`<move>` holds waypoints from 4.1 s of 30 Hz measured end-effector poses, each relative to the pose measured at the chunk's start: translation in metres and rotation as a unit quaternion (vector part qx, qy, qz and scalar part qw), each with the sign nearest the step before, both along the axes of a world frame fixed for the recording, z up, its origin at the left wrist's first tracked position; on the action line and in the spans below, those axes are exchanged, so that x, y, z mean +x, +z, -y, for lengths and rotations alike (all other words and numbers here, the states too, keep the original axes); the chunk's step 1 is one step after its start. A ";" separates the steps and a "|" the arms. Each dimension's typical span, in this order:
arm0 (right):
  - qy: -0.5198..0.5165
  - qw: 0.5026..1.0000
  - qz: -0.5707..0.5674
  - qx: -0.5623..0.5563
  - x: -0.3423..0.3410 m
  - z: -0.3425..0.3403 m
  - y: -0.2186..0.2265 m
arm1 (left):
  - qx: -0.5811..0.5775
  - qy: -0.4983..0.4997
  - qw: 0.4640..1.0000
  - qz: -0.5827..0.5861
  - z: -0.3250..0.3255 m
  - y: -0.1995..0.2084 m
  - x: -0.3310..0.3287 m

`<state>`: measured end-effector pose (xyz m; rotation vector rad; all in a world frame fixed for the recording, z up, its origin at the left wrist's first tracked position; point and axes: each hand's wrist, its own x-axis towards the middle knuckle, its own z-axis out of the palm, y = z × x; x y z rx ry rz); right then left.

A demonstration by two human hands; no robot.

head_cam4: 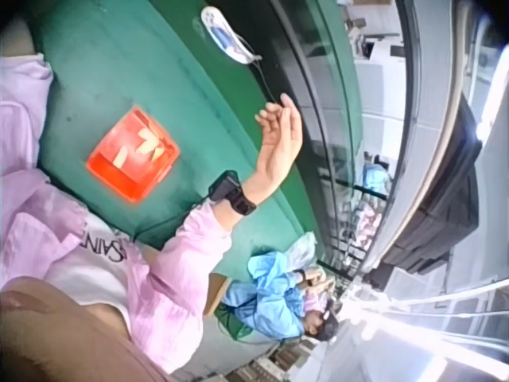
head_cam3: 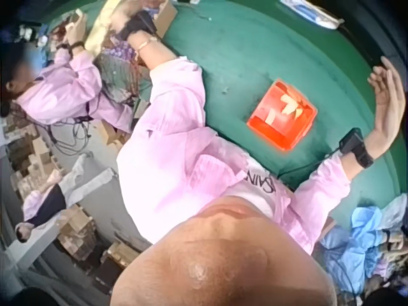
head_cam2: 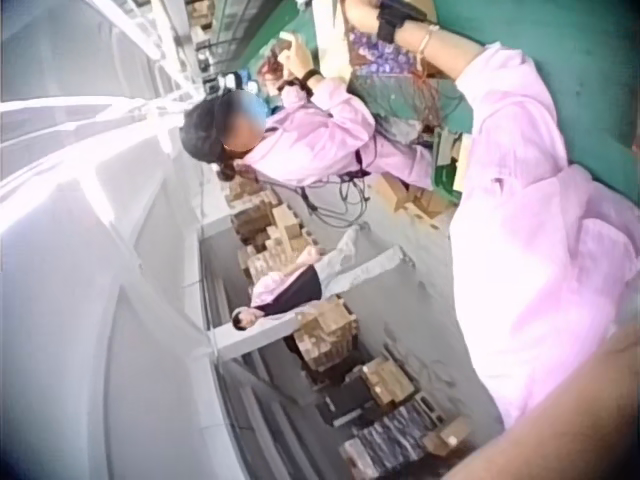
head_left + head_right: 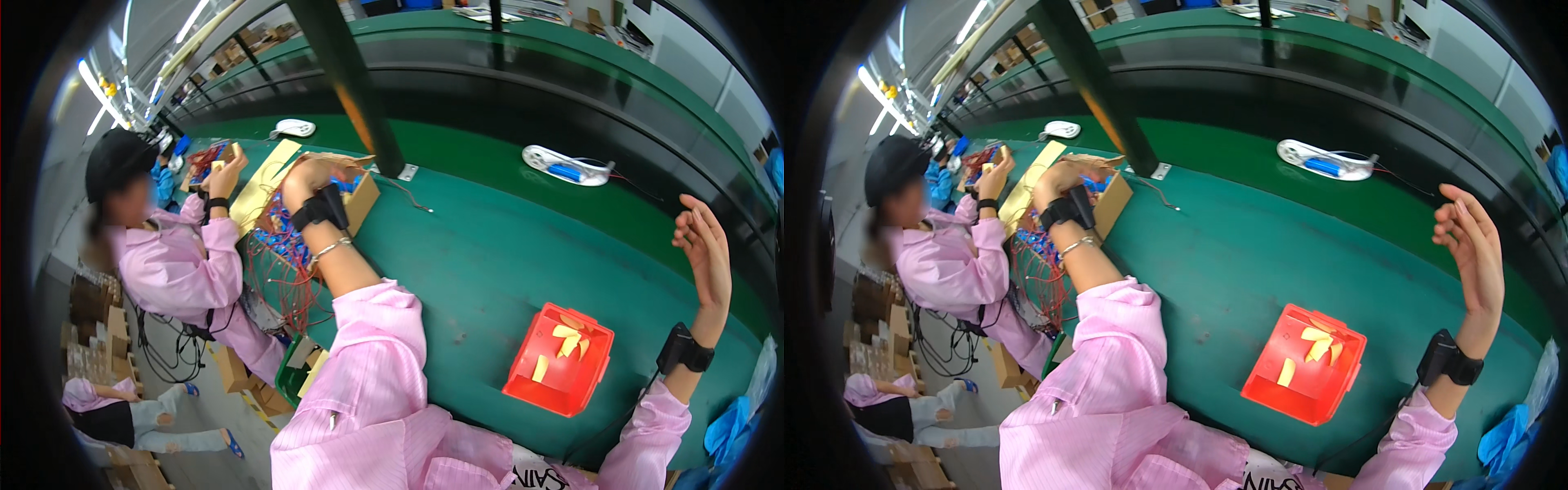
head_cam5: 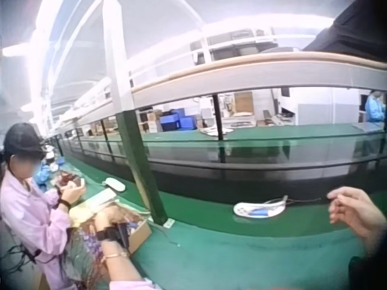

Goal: Attaching small blue cylindrical components to white plastic housings using adhesive strips on an assembly line.

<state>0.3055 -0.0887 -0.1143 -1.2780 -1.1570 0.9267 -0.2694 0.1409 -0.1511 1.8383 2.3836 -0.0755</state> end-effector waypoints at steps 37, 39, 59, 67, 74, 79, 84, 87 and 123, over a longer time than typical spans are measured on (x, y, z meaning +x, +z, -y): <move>0.094 0.987 -0.121 0.051 -0.098 0.020 0.024 | -0.096 -0.454 0.547 0.696 0.121 0.088 0.304; 0.063 0.988 -0.105 0.096 -0.095 0.017 0.020 | -0.132 -0.415 0.551 0.712 0.127 0.078 0.317; -0.024 0.966 0.025 0.255 -0.064 0.010 0.009 | 0.287 -0.545 0.572 0.542 0.159 0.062 0.345; -0.008 0.967 0.080 0.240 -0.059 0.016 0.013 | 0.254 -0.553 0.584 0.536 0.160 0.065 0.341; -0.005 0.966 0.095 0.242 -0.066 0.008 0.012 | 0.223 -0.529 0.599 0.559 0.157 0.066 0.332; -0.017 0.963 0.119 0.240 -0.056 0.010 0.008 | 0.180 -0.507 0.609 0.583 0.155 0.061 0.344; 0.005 0.959 0.164 0.233 -0.048 0.020 0.011 | 0.132 -0.493 0.641 0.573 0.165 0.065 0.347; 0.034 0.962 0.114 0.246 -0.056 0.012 0.009 | 0.078 -0.498 0.641 0.579 0.153 0.057 0.335; 0.141 0.960 -0.199 0.140 -0.065 0.012 0.013 | -0.080 -0.361 0.530 0.763 0.162 0.068 0.335</move>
